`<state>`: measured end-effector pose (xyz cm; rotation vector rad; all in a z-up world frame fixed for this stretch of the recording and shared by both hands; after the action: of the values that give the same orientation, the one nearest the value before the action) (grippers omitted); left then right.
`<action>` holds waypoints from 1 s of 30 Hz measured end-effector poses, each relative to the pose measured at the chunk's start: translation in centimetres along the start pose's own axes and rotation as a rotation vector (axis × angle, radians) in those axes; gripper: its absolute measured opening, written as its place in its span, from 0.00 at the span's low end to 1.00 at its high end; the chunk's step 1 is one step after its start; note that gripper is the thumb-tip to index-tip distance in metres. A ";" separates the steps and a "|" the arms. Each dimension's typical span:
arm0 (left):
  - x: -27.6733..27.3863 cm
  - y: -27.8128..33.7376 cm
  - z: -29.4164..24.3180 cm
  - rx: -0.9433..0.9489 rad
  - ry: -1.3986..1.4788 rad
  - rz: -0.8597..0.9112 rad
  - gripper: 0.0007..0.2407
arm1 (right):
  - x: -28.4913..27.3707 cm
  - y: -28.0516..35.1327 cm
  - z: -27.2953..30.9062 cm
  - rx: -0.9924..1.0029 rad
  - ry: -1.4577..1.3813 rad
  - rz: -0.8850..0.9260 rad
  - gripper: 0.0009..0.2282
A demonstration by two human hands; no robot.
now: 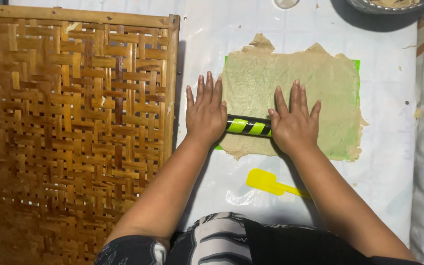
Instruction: Rolling out dough and cutting it into small circular shapes using a mold.
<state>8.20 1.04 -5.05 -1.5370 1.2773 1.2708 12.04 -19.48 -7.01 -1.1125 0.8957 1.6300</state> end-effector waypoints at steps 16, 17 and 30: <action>-0.3 13.6 0.2 0.001 0.040 0.009 0.25 | -0.4 11.5 1.1 -0.155 0.028 -0.036 0.30; -0.3 13.8 0.2 0.027 0.030 0.000 0.24 | -0.4 11.7 1.1 -0.193 0.030 -0.019 0.30; -6.4 18.0 -1.4 0.078 0.275 -0.535 0.19 | -1.7 20.5 -3.2 -0.314 -0.074 0.004 0.19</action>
<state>-9.10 -2.72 2.27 -1.8774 0.9622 0.6806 -6.37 -28.93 -5.24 -1.2523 0.6069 1.8459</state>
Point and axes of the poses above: each hand's wrist, its own y-axis away from the middle knuckle, its own x-axis out of the palm, z = x × y, the point moved 10 cm from there along -y, towards the middle knuckle, and after that the axes turned 14 degrees about -z, right-handed, at the moved point
